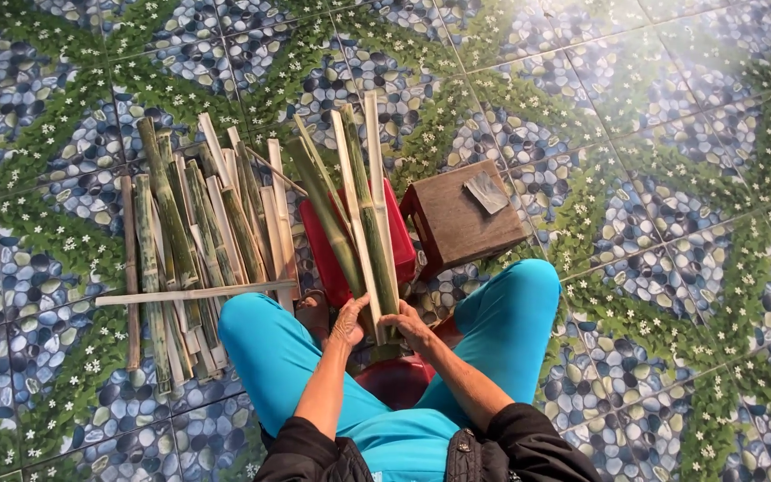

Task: The person gathers several bamboo sticks, aligns them together, and ties them into a bundle using a thin strip of material.

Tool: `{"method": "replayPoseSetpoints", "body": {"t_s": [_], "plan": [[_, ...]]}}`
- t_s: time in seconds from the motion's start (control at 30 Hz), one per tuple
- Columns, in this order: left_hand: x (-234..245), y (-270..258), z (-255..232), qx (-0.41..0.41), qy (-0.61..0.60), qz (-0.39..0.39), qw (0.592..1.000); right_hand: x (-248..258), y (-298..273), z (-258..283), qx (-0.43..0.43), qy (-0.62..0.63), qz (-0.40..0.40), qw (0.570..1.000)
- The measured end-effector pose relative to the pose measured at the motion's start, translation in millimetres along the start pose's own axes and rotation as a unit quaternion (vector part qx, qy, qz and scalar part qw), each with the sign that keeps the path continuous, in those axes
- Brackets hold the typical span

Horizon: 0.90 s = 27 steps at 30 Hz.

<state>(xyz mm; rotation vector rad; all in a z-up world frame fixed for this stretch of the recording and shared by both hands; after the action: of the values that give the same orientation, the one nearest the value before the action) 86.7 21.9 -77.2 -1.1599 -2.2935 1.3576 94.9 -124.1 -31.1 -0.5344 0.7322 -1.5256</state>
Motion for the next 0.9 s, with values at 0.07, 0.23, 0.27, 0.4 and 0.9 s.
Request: {"method": "replayPoseSetpoints", "body": {"t_s": [0.07, 0.23, 0.27, 0.4, 0.9], "plan": [[4, 17, 16, 0.026, -0.033, 0.003, 0.999, 5, 20, -10, 0.032, -0.012, 0.0, 0.999], [-19, -21, -25, -0.111, 0.088, -0.001, 0.99, 15, 18, 5, 0.116, -0.13, -0.115, 0.978], [-23, -27, -34, -0.15, 0.105, 0.0, 0.983, 20, 23, 2, 0.126, -0.154, -0.14, 0.97], [-27, -27, -47, -0.231, 0.141, 0.002, 0.963, 6, -4, 32, 0.135, -0.155, -0.156, 0.966], [-115, -101, -150, -0.419, 0.412, 0.165, 0.792, -29, -94, 106, 0.246, 0.091, -0.198, 0.945]]}}
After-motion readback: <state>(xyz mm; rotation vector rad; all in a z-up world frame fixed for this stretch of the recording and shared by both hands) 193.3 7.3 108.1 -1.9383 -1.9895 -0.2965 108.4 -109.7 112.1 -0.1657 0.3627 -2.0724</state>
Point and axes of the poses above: each hand's wrist, its own y-axis towards the middle knuckle, its own x-axis out of the back of the hand, z = x × y, the point moved 10 cm from there along y, towards the middle knuckle, and after that the axes turned 10 degrees about -z, right-handed, at the moved point
